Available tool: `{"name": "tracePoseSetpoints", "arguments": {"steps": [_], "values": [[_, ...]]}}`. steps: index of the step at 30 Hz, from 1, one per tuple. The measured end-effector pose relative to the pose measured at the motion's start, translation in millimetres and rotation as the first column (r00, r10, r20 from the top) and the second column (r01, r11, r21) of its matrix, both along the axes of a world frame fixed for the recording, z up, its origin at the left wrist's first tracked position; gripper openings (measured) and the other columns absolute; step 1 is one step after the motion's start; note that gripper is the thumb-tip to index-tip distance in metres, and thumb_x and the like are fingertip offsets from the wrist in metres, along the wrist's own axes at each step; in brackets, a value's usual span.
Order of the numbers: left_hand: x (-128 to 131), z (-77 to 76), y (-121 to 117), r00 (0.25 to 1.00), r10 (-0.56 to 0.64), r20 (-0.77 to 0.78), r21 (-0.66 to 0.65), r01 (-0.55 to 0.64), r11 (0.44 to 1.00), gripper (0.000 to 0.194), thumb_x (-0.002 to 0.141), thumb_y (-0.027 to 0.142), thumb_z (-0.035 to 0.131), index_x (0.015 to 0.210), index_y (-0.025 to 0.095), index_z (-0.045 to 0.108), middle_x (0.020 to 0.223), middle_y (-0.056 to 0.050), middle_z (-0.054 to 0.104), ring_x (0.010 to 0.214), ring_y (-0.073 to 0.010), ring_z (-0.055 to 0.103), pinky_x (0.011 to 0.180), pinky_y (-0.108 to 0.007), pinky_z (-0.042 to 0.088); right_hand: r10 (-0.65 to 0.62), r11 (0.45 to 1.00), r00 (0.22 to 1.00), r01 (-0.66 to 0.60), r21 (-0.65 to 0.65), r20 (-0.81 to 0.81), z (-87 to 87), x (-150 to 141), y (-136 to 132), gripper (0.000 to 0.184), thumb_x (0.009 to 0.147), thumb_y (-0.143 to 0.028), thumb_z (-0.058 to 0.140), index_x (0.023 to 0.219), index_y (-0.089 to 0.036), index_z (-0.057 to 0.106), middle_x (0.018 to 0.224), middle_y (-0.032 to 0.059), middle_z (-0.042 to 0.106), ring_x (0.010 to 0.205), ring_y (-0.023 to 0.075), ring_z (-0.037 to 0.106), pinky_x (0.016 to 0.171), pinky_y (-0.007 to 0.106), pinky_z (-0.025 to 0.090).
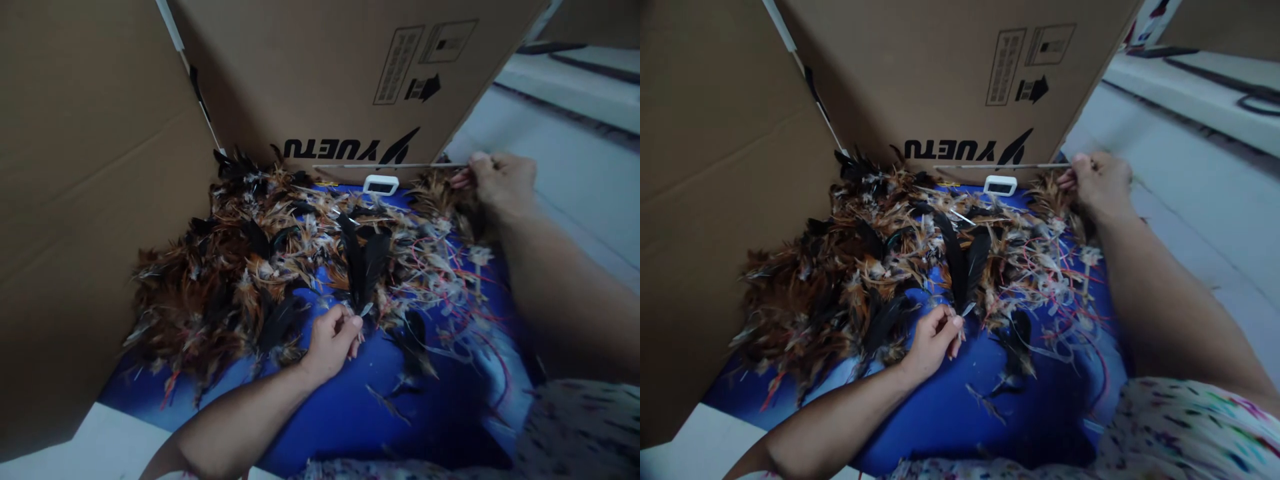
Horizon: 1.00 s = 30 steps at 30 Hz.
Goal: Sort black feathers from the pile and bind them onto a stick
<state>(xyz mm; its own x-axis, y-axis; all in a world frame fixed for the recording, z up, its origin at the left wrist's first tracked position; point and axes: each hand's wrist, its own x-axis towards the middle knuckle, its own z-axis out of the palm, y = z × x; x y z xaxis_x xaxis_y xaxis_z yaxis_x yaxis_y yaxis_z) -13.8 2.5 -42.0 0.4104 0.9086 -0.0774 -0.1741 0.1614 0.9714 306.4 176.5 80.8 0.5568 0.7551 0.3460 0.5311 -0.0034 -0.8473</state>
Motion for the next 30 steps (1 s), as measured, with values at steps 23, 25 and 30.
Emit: {"name": "tracePoseSetpoints", "arguments": {"steps": [23, 25, 30], "values": [[-2, 13.3, 12, 0.953, 0.104, 0.286, -0.012, -0.105, 0.994, 0.045, 0.078, 0.057, 0.071, 0.090, 0.018, 0.052, 0.098, -0.006, 0.070, 0.075, -0.0125, 0.070, 0.050, -0.017, 0.051, -0.130, 0.992, 0.561, 0.078, -0.104, -0.817, -20.6, -93, -312, 0.034, 0.090, -0.028, 0.058, 0.061, -0.015, 0.068, 0.060, 0.0065, 0.061, 0.052, 0.0111, 0.055, 0.049, 0.019, 0.050], [-3, 15.2, 11, 0.948, 0.095, 0.303, -0.009, -0.097, 0.995, 0.046, 0.076, 0.057, 0.072, 0.094, 0.019, 0.053, 0.110, -0.007, 0.070, 0.082, -0.0142, 0.072, 0.052, -0.017, 0.052, -0.109, 0.994, 0.522, 0.073, -0.082, -0.846, -36.6, -108, -337, 0.027, 0.079, -0.038, 0.074, 0.062, -0.017, 0.071, 0.063, 0.0055, 0.063, 0.055, 0.0115, 0.056, 0.049, 0.019, 0.051], [-4, 20.3, 9, 0.934, 0.044, 0.354, -0.029, -0.036, 0.999, 0.046, 0.074, 0.054, 0.075, 0.093, 0.021, 0.050, 0.124, -0.009, 0.068, 0.098, -0.0189, 0.072, 0.058, -0.019, 0.056, -0.135, 0.991, 0.452, 0.080, -0.110, -0.882, -63.7, -148, -375, 0.031, 0.062, -0.051, 0.087, 0.063, -0.023, 0.073, 0.067, 0.0024, 0.067, 0.057, 0.0102, 0.056, 0.050, 0.019, 0.050]]}}
